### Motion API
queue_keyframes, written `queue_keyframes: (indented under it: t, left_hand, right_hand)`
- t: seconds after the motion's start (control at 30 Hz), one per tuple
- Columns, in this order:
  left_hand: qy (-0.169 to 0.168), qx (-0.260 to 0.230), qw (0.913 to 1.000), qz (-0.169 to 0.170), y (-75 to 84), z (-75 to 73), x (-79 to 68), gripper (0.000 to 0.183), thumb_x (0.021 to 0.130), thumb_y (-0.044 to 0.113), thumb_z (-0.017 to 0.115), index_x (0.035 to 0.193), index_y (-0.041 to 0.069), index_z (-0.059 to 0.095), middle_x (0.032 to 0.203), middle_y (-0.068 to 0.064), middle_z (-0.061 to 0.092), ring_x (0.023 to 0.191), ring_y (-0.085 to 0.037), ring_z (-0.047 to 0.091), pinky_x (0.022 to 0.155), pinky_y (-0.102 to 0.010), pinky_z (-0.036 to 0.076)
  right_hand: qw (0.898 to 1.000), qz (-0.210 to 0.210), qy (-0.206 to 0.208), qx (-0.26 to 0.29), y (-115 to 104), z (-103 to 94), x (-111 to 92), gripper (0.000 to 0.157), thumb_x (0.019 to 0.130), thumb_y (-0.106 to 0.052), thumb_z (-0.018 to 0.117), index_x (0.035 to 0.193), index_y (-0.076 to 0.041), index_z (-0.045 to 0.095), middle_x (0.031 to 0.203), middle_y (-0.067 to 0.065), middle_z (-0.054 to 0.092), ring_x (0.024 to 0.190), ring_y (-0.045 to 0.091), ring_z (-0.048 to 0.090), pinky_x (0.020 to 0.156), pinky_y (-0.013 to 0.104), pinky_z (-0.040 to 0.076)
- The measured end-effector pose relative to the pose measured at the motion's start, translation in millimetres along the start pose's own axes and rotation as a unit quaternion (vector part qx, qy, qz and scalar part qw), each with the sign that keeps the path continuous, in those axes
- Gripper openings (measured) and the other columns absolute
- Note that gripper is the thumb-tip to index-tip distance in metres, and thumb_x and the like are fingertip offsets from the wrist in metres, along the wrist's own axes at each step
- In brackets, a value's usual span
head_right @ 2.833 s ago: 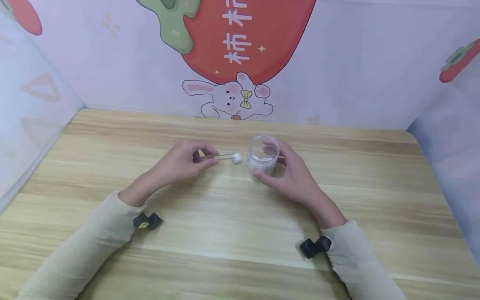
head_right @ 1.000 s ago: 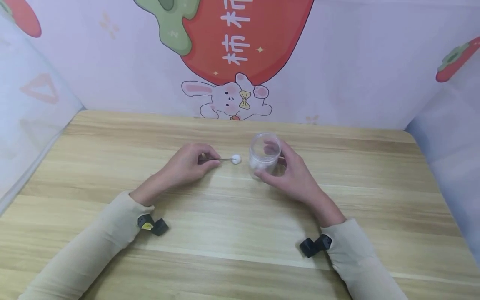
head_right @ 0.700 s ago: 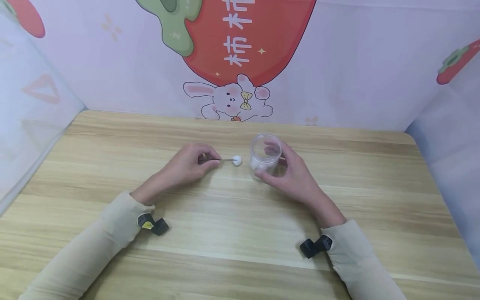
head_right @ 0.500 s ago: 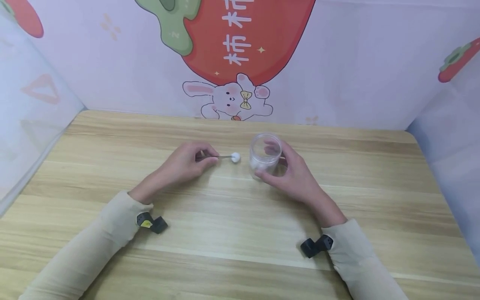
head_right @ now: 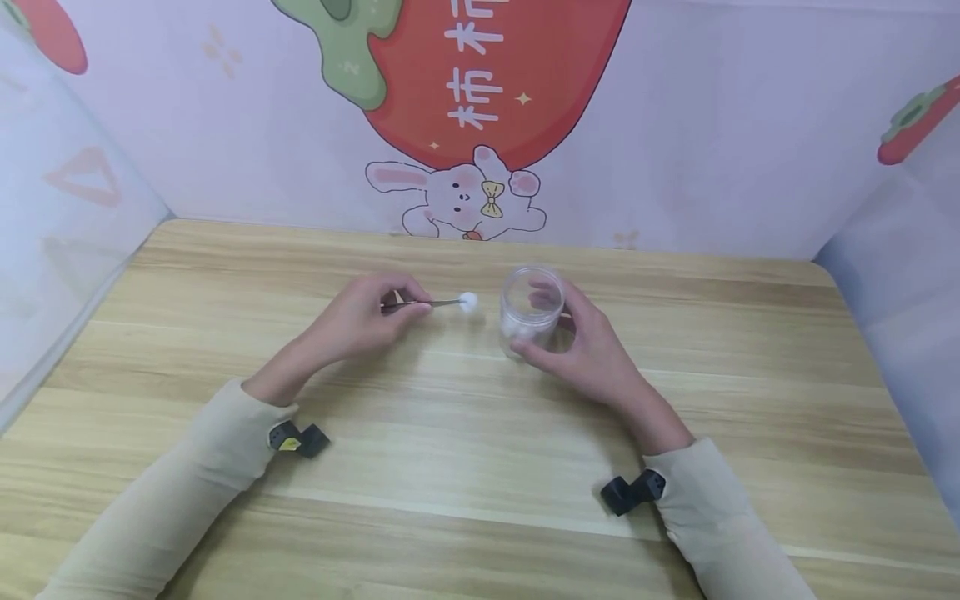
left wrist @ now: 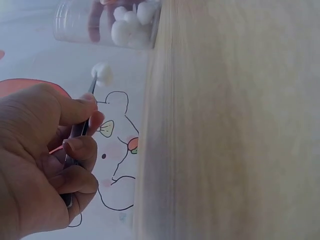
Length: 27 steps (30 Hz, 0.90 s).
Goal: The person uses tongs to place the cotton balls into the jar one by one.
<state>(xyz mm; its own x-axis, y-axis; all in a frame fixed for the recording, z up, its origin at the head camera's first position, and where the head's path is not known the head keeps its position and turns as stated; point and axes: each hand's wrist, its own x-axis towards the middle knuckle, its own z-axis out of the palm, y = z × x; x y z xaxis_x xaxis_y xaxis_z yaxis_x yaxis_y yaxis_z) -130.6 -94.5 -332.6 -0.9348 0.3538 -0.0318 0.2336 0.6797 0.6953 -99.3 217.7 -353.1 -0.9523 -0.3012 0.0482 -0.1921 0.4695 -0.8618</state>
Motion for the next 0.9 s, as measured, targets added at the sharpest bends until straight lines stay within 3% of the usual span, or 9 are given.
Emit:
queue_keyframes:
  t: [0.23,0.4,0.63,0.9]
  left_hand:
    - [0.006,-0.040,0.9988,0.028,4.1,-6.0,-1.1,0.011,0.101,0.022,0.074,0.103,0.013,0.080,0.097,-0.002,0.077,0.068,-0.020,0.049,0.060,-0.028,0.038]
    - [0.012,-0.071,0.9958,0.057,9.4,-10.4,-2.6,0.011,0.100,0.020,0.075,0.104,0.011,0.079,0.097,-0.006,0.078,0.070,-0.020,0.050,0.061,-0.027,0.037]
    - [0.024,-0.103,0.9918,0.072,24.1,-19.2,-5.5,0.009,0.100,0.019,0.075,0.105,0.013,0.078,0.097,-0.010,0.076,0.067,-0.021,0.051,0.059,-0.027,0.038]
    - [0.033,-0.116,0.9865,0.110,41.6,-24.1,-1.9,0.008,0.099,0.019,0.076,0.105,0.014,0.078,0.096,-0.001,0.075,0.071,-0.021,0.055,0.061,-0.027,0.041]
  right_hand:
    - [1.000,-0.007,0.002,-0.001,2,1.1,0,0.079,0.088,-0.021,0.088,0.155,-0.024,0.047,0.148,0.008,0.059,0.140,0.029,0.055,0.120,0.062,0.042]
    - [1.000,-0.008,0.003,0.000,3,1.4,1,0.078,0.088,-0.020,0.088,0.154,-0.022,0.047,0.147,0.008,0.060,0.139,0.027,0.056,0.120,0.060,0.042]
    - [1.000,-0.007,0.001,0.002,2,3.7,2,0.078,0.088,-0.020,0.088,0.154,-0.023,0.047,0.146,0.008,0.061,0.138,0.027,0.056,0.120,0.058,0.043]
    - [1.000,-0.008,0.006,-0.002,1,3.9,2,0.078,0.088,-0.020,0.088,0.154,-0.026,0.047,0.144,0.005,0.061,0.137,0.024,0.057,0.120,0.056,0.043]
